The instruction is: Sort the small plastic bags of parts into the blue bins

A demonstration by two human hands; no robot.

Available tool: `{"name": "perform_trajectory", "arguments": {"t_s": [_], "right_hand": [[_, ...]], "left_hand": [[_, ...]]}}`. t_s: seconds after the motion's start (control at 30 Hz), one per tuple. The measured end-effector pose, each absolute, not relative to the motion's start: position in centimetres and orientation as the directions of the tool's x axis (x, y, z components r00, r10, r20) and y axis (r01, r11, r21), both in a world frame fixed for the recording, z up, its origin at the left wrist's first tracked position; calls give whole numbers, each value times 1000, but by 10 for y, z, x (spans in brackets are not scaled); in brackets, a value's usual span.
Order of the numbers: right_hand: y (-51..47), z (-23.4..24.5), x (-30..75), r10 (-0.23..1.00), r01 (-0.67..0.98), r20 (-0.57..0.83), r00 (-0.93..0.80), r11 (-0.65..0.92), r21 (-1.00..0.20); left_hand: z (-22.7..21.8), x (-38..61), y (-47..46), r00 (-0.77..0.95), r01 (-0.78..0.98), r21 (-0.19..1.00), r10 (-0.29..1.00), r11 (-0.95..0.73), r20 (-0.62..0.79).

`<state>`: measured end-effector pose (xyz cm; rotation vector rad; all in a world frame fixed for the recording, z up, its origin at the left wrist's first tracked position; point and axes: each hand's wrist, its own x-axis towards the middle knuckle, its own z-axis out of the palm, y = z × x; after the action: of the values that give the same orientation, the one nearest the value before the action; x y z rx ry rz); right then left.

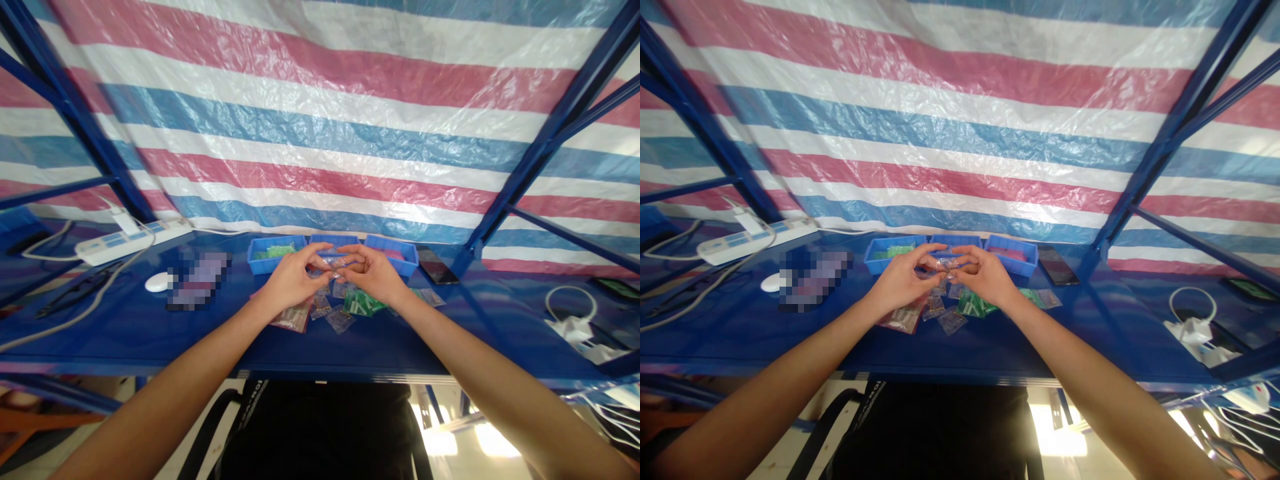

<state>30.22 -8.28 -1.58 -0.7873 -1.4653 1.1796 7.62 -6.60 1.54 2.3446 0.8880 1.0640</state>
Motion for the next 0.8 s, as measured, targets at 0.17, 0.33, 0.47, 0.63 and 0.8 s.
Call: {"name": "perform_trajectory", "arguments": {"t_s": [0.17,0.33,0.47,0.63,0.8], "right_hand": [[-81,-19,303,879,16,404,-253,421,-907],[-84,-14,302,891,38,378,-251,399,-916],[-86,-12,300,893,0,361,-268,375,-927],[-89,-15,299,853,53,392,-345,435,-899],[-90,-15,299,858,65,386,-339,430,-900]], "left_hand": [[17,77,-68,517,378,563,672,-735,530],[20,78,-71,529,354,577,666,-736,526],[18,78,-70,539,365,573,669,-733,513],[14,77,-70,569,406,512,648,-757,507],[16,78,-72,550,434,505,663,-746,507]]}}
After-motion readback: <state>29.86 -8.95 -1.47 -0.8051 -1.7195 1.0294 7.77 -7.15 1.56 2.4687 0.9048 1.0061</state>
